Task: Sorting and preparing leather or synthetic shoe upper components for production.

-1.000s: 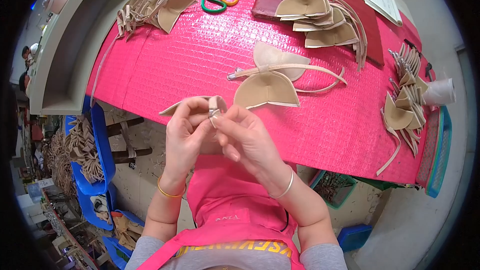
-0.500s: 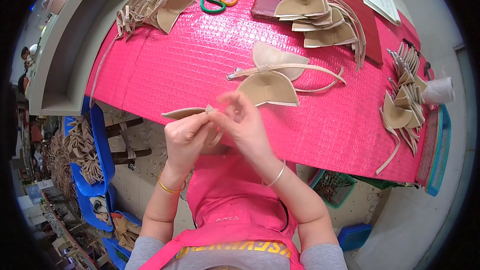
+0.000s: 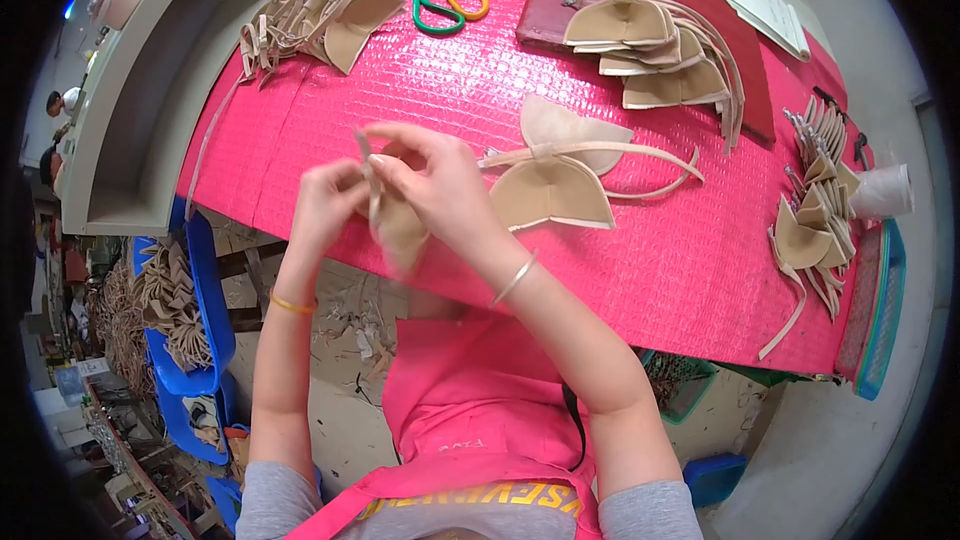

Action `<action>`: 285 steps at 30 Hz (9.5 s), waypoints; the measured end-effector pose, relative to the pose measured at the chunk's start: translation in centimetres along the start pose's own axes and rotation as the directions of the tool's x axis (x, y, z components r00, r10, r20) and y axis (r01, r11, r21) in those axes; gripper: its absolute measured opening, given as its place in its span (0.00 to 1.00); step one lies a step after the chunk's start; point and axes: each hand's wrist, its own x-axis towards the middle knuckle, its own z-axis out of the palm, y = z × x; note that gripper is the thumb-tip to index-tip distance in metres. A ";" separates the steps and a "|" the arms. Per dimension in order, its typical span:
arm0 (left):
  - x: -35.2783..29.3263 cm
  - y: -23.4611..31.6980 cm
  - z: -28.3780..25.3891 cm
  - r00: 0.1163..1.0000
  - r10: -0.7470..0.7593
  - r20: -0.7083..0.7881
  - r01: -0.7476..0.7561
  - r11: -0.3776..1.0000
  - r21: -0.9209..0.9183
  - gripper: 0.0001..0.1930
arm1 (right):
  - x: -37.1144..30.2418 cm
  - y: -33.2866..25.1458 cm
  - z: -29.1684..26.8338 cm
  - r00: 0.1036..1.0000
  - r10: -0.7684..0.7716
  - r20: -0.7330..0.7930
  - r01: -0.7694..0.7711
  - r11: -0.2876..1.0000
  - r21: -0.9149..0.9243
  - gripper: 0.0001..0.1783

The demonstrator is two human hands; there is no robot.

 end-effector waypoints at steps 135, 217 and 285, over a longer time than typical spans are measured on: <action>-8.3 11.0 4.0 0.983 -0.154 0.095 0.181 0.849 -0.497 0.08 | -8.8 -4.7 -3.9 0.855 0.438 0.277 -0.495 0.536 0.684 0.04; 3.1 5.6 1.4 0.882 0.053 0.469 0.132 0.926 -0.353 0.08 | -12.5 -6.6 -11.5 0.984 0.103 0.145 -0.123 0.982 0.142 0.12; -5.1 10.2 8.5 0.991 0.014 0.135 0.108 0.515 -0.851 0.15 | -7.7 -4.1 -7.9 0.801 -0.519 0.297 0.567 0.501 -0.654 0.11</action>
